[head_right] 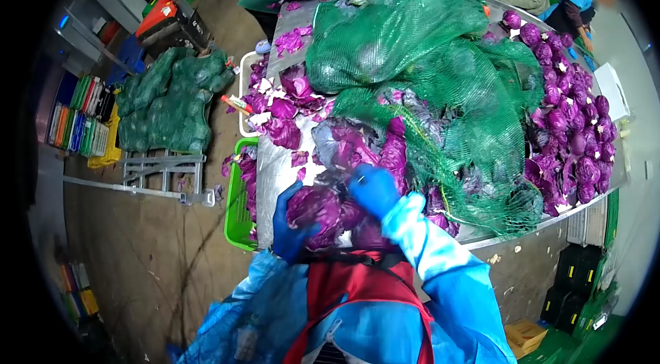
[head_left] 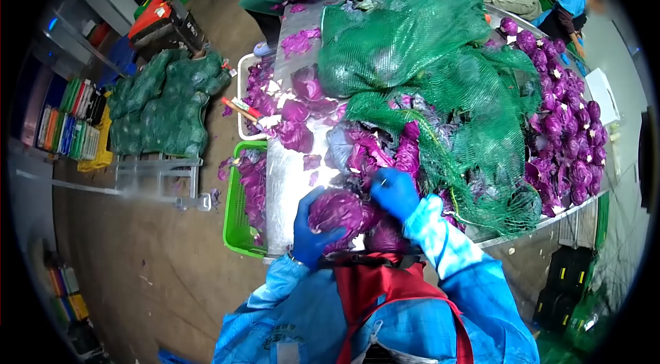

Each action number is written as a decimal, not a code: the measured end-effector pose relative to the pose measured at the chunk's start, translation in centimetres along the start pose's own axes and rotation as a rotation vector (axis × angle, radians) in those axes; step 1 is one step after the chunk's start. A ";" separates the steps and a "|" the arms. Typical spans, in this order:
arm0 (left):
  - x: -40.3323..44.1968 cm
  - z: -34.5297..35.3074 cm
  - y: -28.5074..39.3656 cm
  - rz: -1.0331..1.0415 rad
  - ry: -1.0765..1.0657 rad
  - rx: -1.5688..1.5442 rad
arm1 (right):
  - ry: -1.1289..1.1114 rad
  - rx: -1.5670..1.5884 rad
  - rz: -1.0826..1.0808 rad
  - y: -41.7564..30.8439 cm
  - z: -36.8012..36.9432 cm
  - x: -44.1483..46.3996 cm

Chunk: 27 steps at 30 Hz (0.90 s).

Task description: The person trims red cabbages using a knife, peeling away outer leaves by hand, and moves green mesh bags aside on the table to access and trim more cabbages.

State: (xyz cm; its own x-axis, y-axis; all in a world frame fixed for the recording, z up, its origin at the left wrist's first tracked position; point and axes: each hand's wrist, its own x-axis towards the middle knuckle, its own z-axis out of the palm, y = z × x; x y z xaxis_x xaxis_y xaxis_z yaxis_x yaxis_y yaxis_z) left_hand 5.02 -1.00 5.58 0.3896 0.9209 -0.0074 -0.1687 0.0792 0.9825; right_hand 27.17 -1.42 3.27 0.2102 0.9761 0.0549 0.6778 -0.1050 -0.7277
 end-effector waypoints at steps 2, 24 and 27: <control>-0.5 -0.5 0.8 0.064 -0.007 -0.007 | 0.034 0.163 0.276 3.8 -1.7 1.1; 0.9 1.9 0.8 -0.014 0.419 -0.274 | -0.093 1.104 0.378 -4.9 -1.6 -1.7; 0.6 1.0 0.1 -0.062 0.340 -0.347 | 0.022 1.012 0.567 -3.3 -4.1 1.2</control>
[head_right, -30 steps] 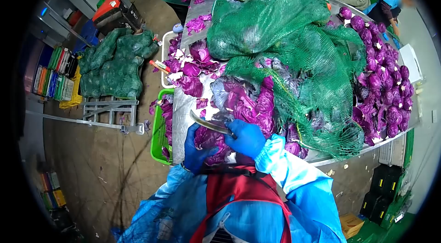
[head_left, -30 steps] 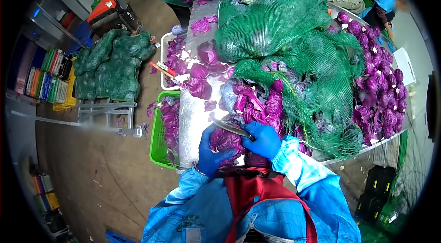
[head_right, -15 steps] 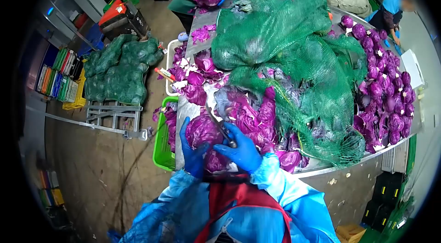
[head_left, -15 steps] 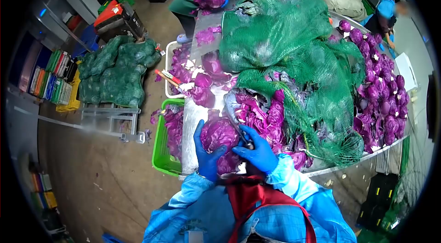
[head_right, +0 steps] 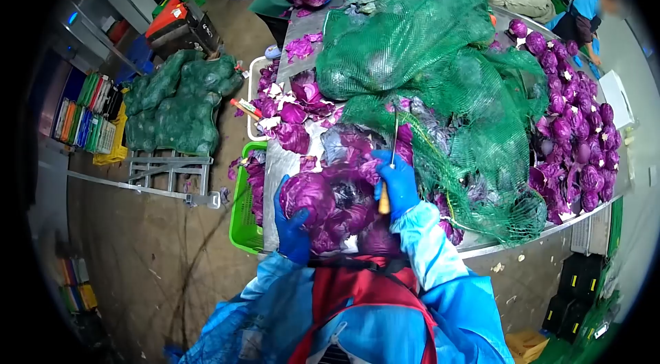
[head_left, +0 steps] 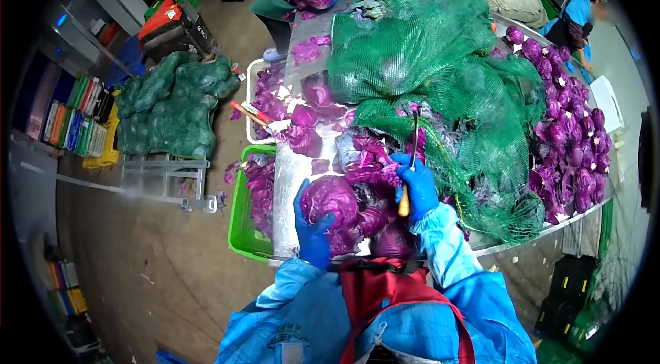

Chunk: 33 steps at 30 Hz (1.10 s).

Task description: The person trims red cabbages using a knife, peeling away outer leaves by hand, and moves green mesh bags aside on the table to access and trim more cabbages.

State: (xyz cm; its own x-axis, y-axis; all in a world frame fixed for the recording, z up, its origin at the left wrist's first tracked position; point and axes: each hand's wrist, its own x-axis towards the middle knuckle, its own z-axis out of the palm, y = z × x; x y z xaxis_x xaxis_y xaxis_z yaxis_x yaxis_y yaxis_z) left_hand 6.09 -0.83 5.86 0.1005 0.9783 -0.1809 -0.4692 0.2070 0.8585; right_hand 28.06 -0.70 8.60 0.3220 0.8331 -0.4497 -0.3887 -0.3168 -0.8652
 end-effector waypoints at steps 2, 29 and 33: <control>-0.2 0.2 0.3 -0.017 -0.055 0.078 | -0.129 -0.272 -0.221 0.9 -0.5 1.0; -2.0 -2.5 -1.6 -0.718 -0.387 -0.719 | -0.339 -0.934 -0.434 1.2 -2.4 1.9; -0.6 -2.0 -1.2 -0.791 -0.314 -0.738 | -0.670 -0.612 -0.266 -1.0 -0.3 -1.8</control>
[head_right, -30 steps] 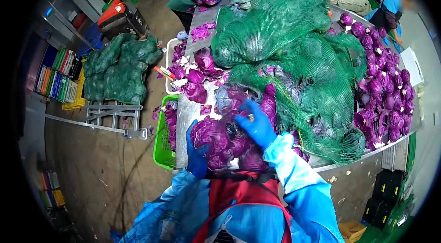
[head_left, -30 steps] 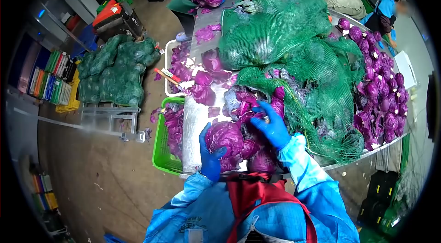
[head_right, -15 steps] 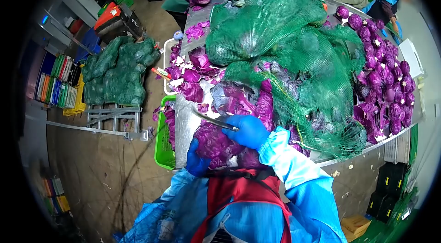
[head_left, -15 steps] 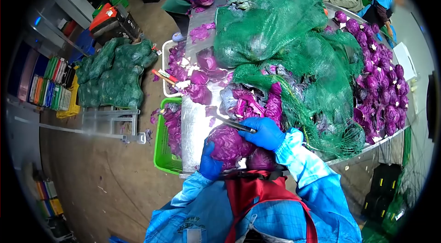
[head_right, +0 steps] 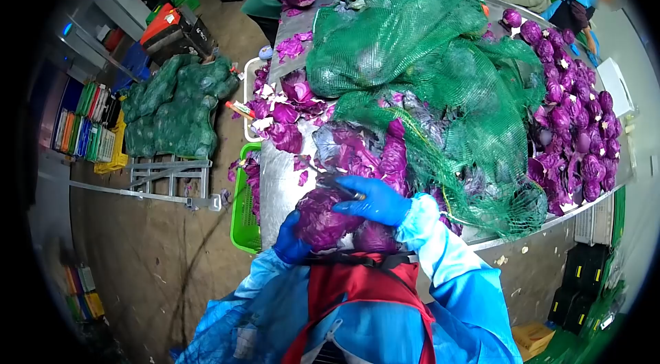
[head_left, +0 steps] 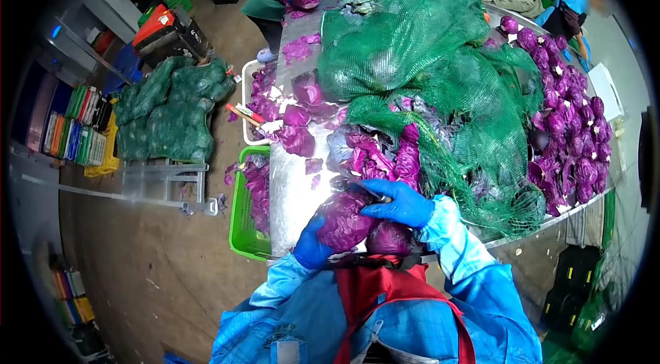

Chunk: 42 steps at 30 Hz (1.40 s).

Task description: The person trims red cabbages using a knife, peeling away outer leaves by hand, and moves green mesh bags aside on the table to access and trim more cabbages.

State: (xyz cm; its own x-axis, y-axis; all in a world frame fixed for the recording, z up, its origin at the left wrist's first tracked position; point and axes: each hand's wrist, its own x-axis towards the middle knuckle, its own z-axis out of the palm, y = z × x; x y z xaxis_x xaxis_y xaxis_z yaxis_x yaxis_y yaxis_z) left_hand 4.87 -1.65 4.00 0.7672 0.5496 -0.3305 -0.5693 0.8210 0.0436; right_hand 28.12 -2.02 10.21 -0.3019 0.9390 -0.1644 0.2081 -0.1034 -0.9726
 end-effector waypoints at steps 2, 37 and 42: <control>0.2 0.1 0.4 -0.002 0.040 0.070 | -0.014 0.025 0.041 -0.3 0.4 -0.2; 1.0 2.2 3.4 -0.011 0.066 1.129 | 0.268 -0.387 -0.261 1.5 3.0 -1.4; 1.1 5.3 3.3 -0.039 0.163 1.008 | 0.504 0.642 0.198 2.2 2.8 -0.7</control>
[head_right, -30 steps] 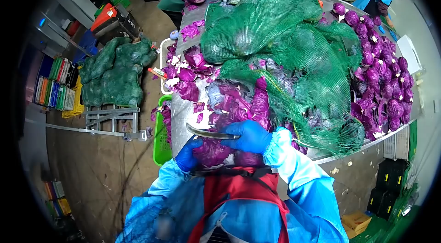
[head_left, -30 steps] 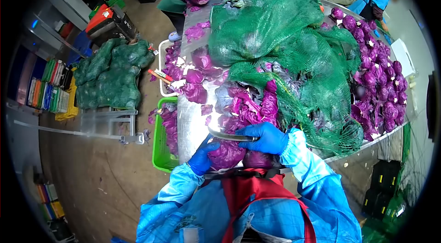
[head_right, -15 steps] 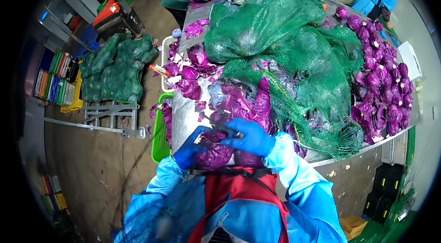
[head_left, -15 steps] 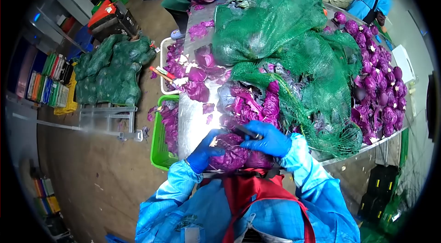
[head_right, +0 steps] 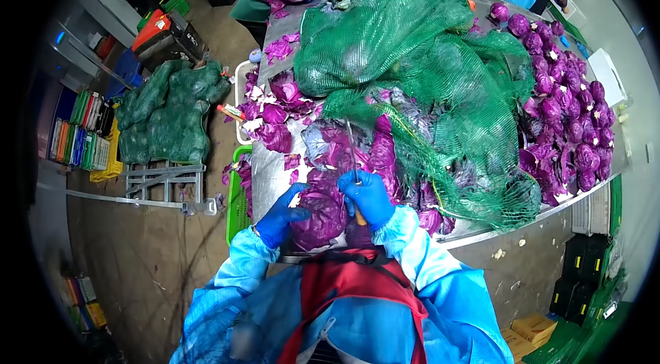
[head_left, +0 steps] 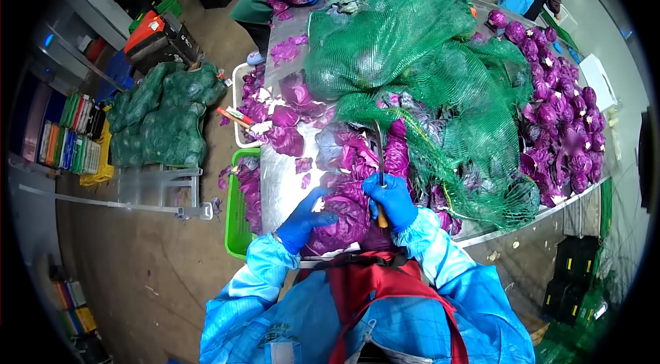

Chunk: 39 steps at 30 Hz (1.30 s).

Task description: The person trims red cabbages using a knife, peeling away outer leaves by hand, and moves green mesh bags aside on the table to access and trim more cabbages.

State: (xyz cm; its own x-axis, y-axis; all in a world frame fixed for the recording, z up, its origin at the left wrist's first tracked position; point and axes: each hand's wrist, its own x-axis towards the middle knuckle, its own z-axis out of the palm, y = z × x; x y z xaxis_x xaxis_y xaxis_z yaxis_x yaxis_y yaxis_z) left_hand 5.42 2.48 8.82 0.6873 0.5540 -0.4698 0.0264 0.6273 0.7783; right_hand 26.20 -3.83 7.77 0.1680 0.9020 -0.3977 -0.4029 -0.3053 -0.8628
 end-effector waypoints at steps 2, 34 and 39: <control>0.3 -0.2 -0.2 0.012 -0.012 -0.009 | 0.039 0.131 0.049 0.2 0.1 -0.1; 7.5 8.7 -4.8 -0.025 -0.017 -0.524 | 0.493 0.764 -0.692 -11.7 -8.7 -8.3; 8.3 7.7 -7.6 -0.148 -0.224 -0.806 | 0.483 -0.293 -0.124 -12.4 -16.6 -8.0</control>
State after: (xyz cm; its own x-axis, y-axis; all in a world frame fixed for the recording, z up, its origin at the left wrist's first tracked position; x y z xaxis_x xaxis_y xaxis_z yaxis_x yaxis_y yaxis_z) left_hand 16.49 -1.90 2.20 0.8474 0.3669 -0.3838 -0.3392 0.9302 0.1404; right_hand 44.75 -12.34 16.47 0.6176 0.7159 -0.3258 -0.0991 -0.3401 -0.9351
